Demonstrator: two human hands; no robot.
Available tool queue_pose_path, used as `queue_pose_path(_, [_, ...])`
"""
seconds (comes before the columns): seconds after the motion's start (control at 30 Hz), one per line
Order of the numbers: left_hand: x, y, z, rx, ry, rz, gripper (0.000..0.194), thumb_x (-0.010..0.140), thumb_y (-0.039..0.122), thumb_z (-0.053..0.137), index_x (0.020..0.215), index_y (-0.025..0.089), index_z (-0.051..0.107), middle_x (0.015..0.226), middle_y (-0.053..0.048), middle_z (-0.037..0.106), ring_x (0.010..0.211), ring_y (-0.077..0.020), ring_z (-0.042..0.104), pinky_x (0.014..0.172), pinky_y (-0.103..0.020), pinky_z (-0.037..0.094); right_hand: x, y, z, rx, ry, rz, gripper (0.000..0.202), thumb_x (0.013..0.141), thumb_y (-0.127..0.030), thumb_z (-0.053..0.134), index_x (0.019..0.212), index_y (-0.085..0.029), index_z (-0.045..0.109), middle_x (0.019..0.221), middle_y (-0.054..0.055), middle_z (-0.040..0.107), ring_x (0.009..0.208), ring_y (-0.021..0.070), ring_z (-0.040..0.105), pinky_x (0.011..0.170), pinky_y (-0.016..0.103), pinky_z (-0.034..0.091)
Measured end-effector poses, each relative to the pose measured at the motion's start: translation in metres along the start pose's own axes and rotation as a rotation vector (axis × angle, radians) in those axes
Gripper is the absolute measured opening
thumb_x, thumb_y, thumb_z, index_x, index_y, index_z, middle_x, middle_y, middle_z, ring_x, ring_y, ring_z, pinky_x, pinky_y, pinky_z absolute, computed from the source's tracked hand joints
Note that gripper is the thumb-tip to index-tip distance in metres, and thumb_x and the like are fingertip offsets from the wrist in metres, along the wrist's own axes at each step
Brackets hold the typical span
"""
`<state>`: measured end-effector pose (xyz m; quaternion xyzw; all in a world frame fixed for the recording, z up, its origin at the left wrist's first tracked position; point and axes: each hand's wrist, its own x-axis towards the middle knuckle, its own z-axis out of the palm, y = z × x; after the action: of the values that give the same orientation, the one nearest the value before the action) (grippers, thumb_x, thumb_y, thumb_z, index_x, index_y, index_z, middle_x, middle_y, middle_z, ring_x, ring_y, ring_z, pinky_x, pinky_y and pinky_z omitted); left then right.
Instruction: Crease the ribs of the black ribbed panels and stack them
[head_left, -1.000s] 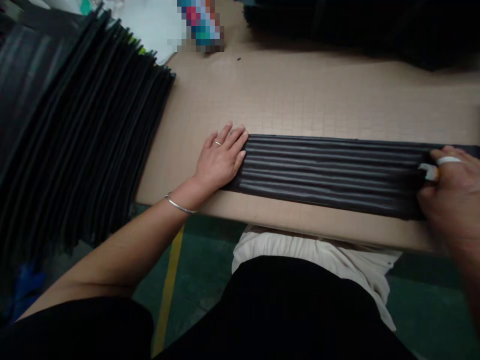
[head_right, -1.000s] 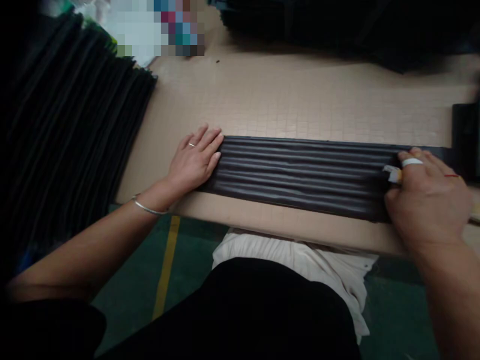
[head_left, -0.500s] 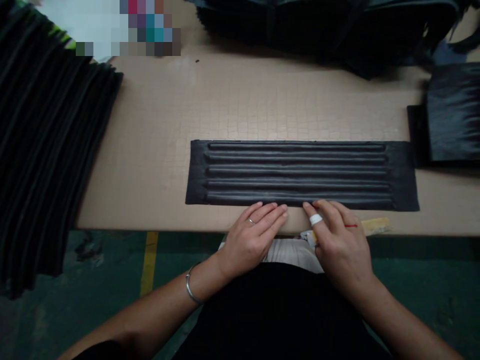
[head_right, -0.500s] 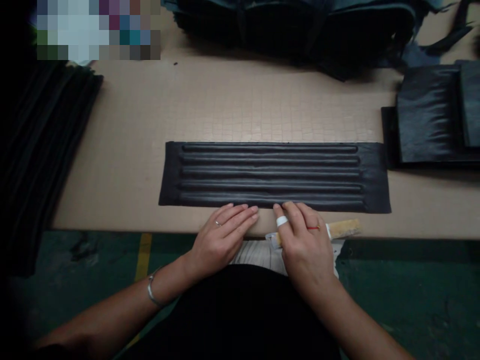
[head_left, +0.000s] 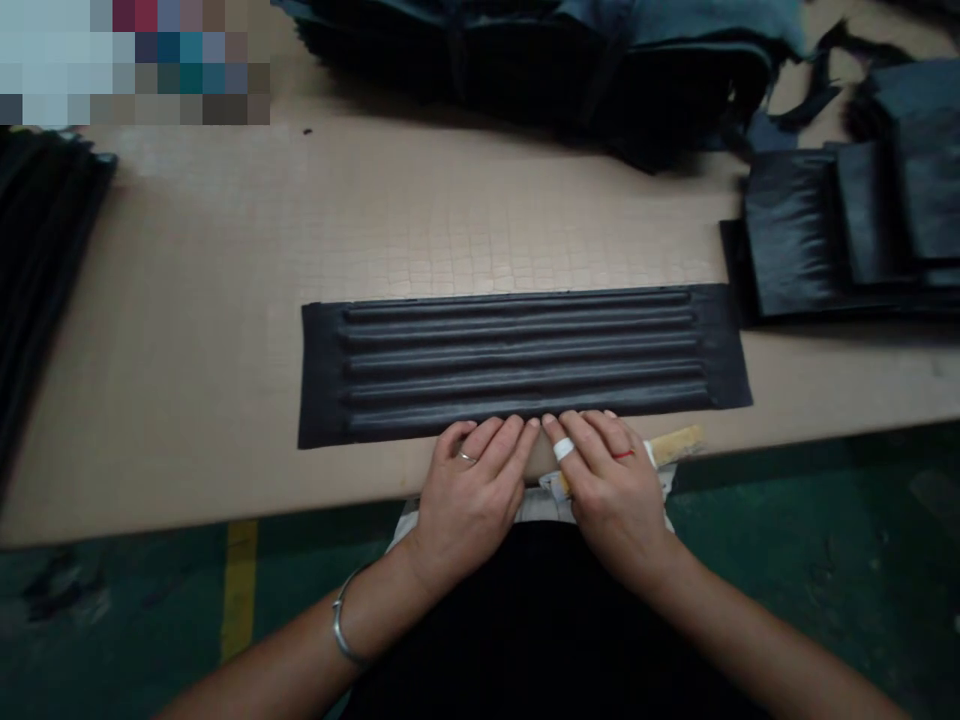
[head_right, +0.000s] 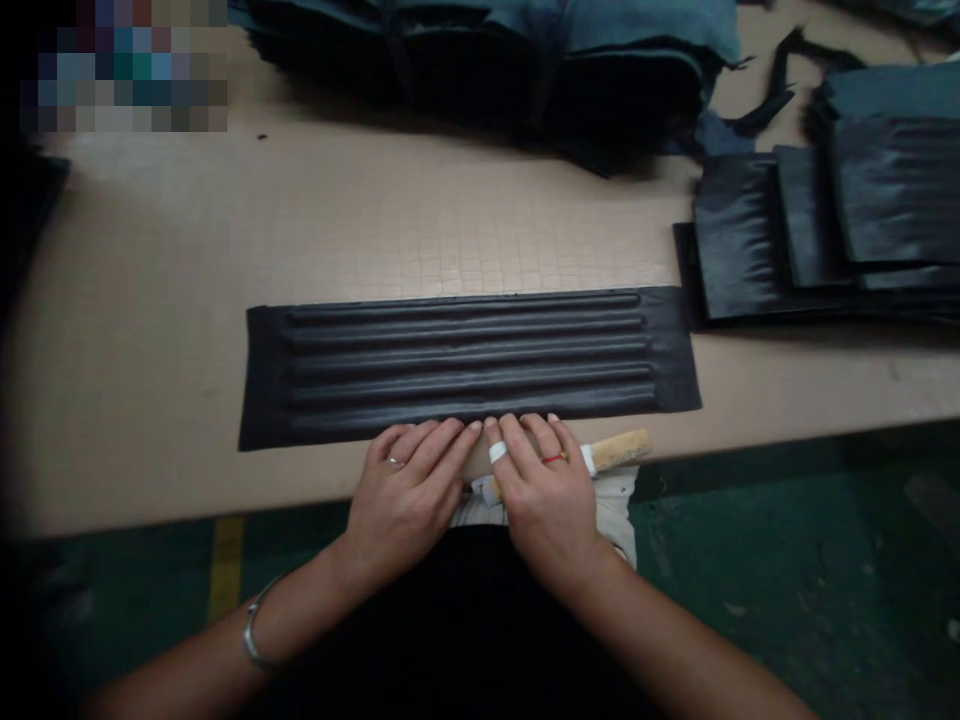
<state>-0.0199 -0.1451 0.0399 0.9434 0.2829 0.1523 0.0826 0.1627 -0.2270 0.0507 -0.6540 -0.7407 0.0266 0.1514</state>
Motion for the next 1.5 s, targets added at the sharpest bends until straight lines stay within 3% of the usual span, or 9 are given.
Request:
queue_pose_path(0.2, [0.007,0.001,-0.003,0.036,-0.02,-0.006,0.044,0.098,0.018,0.058,0.141,0.021,0.062,0.131,-0.009,0.071,0.114,-0.0276,0.064,0.1,-0.048,0.042,-0.003,0.014,-0.004,0.031,0.014,-0.014,0.038,0.102,-0.011,0.046,0.134,-0.002,0.064,0.138,0.016,0.062,0.128,0.031,0.051,0.112,0.048,0.046])
queue_pose_path(0.37, [0.017,0.008,0.002,-0.011,0.02,0.092,0.04,0.098,0.013,0.051,0.135,0.008,0.064,0.129,-0.014,0.071,0.116,-0.0276,0.063,0.103,-0.045,0.045,-0.008,0.022,-0.007,0.016,-0.002,-0.016,0.039,0.098,-0.009,0.048,0.132,-0.001,0.065,0.14,0.02,0.06,0.13,0.0322,0.05,0.114,0.049,0.047])
queue_pose_path(0.53, [0.025,0.013,0.005,-0.02,0.035,0.1,0.041,0.096,0.013,0.054,0.135,0.007,0.063,0.127,-0.016,0.071,0.114,-0.0297,0.064,0.098,-0.047,0.05,-0.022,0.046,-0.014,-0.042,-0.023,0.028,0.05,0.09,0.0,0.045,0.138,-0.003,0.061,0.137,0.02,0.061,0.129,0.0325,0.053,0.111,0.051,0.05])
queue_pose_path(0.67, [0.037,0.023,0.01,-0.098,0.027,0.157,0.039,0.096,0.011,0.051,0.132,0.007,0.064,0.135,-0.015,0.069,0.122,-0.0278,0.062,0.104,-0.045,0.05,-0.028,0.055,-0.014,-0.057,0.025,0.011,0.047,0.092,-0.003,0.048,0.137,0.0,0.06,0.139,0.023,0.059,0.13,0.0336,0.052,0.111,0.051,0.05])
queue_pose_path(0.83, [0.046,0.03,0.019,-0.092,0.001,0.24,0.038,0.099,0.012,0.05,0.134,0.008,0.064,0.141,-0.01,0.067,0.124,-0.0244,0.061,0.106,-0.043,0.047,-0.038,0.071,-0.021,-0.058,-0.013,0.067,0.056,0.084,0.003,0.046,0.137,-0.002,0.061,0.139,0.019,0.06,0.13,0.0325,0.052,0.112,0.05,0.05])
queue_pose_path(1.03, [0.063,0.038,0.028,-0.092,0.006,0.305,0.039,0.1,0.014,0.047,0.133,0.007,0.065,0.142,-0.013,0.066,0.125,-0.0265,0.061,0.106,-0.043,0.047,-0.046,0.081,-0.021,-0.06,0.031,0.107,0.057,0.085,0.0,0.046,0.14,-0.005,0.059,0.142,0.02,0.058,0.133,0.0313,0.051,0.113,0.05,0.05])
queue_pose_path(1.13, [0.069,0.04,0.036,-0.067,0.004,0.372,0.04,0.101,0.012,0.044,0.134,0.007,0.065,0.146,-0.012,0.064,0.125,-0.0256,0.062,0.106,-0.043,0.047,-0.048,0.09,-0.027,-0.048,0.012,0.153,0.059,0.081,0.002,0.045,0.137,-0.007,0.06,0.14,0.017,0.06,0.131,0.0293,0.053,0.113,0.047,0.049])
queue_pose_path(1.27, [0.068,0.04,0.04,-0.032,-0.026,0.388,0.043,0.102,0.013,0.042,0.141,0.009,0.06,0.155,-0.01,0.056,0.131,-0.0236,0.059,0.11,-0.042,0.043,-0.055,0.107,-0.039,-0.104,0.059,0.211,0.06,0.079,0.002,0.045,0.137,-0.006,0.059,0.133,0.019,0.062,0.127,0.0321,0.054,0.11,0.052,0.051])
queue_pose_path(1.5, [0.073,0.053,0.041,-0.032,-0.071,0.373,0.043,0.102,0.019,0.049,0.144,0.01,0.057,0.155,-0.007,0.056,0.136,-0.0216,0.054,0.117,-0.042,0.038,-0.049,0.091,-0.031,-0.102,0.023,0.193,0.062,0.074,0.003,0.047,0.135,-0.003,0.06,0.134,0.02,0.061,0.128,0.0342,0.052,0.11,0.051,0.051])
